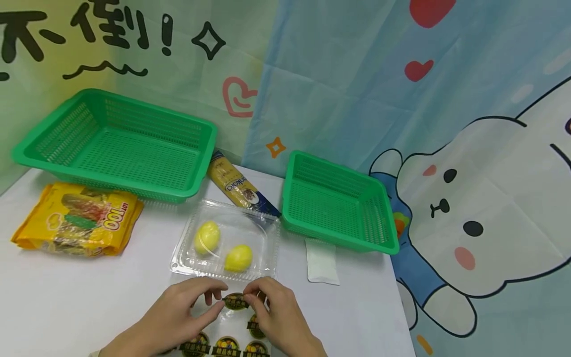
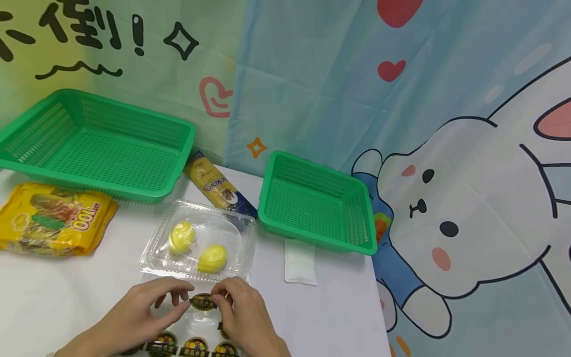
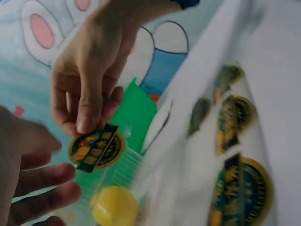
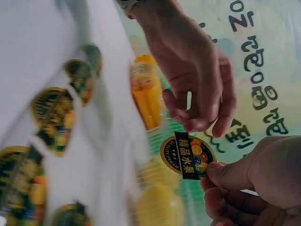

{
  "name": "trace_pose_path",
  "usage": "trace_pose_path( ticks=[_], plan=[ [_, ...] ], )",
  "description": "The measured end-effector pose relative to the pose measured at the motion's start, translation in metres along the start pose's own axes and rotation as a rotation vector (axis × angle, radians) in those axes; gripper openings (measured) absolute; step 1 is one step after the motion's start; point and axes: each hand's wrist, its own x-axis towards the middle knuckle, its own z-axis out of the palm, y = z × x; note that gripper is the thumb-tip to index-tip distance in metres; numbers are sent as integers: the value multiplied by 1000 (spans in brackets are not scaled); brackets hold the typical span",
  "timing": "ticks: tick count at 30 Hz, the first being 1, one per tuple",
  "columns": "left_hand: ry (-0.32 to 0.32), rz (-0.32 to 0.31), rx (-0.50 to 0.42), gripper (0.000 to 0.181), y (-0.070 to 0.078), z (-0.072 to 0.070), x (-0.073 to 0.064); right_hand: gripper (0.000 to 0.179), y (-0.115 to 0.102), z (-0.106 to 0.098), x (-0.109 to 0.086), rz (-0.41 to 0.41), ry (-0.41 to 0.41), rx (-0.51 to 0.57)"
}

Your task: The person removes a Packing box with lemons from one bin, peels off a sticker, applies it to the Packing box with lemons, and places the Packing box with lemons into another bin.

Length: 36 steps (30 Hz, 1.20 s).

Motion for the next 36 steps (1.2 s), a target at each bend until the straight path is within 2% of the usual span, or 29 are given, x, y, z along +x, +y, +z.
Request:
trace_pose_path(
  ticks=[4, 8, 16, 21, 27, 36],
  plan=[
    [73, 48, -6, 36, -2, 1, 11, 7, -6, -9, 9, -24, 26, -1],
    [74, 35, 6, 44, -4, 0, 15, 8, -12, -14, 16, -45, 37, -2],
    [62, -66, -46, 32, 0, -4, 21, 7, -18, -17, 22, -59, 68, -14],
    [63, -157, -53, 27, 3, -8, 29, 7, -20, -18, 24, -72, 130, 0],
    [70, -267, -85, 23, 2, -12, 39, 6, -19, -17, 30, -49, 180, 40],
    [110, -314, -99, 18, 0, -13, 56, 14, -22, -16, 43, 50, 240, 130]
  ],
)
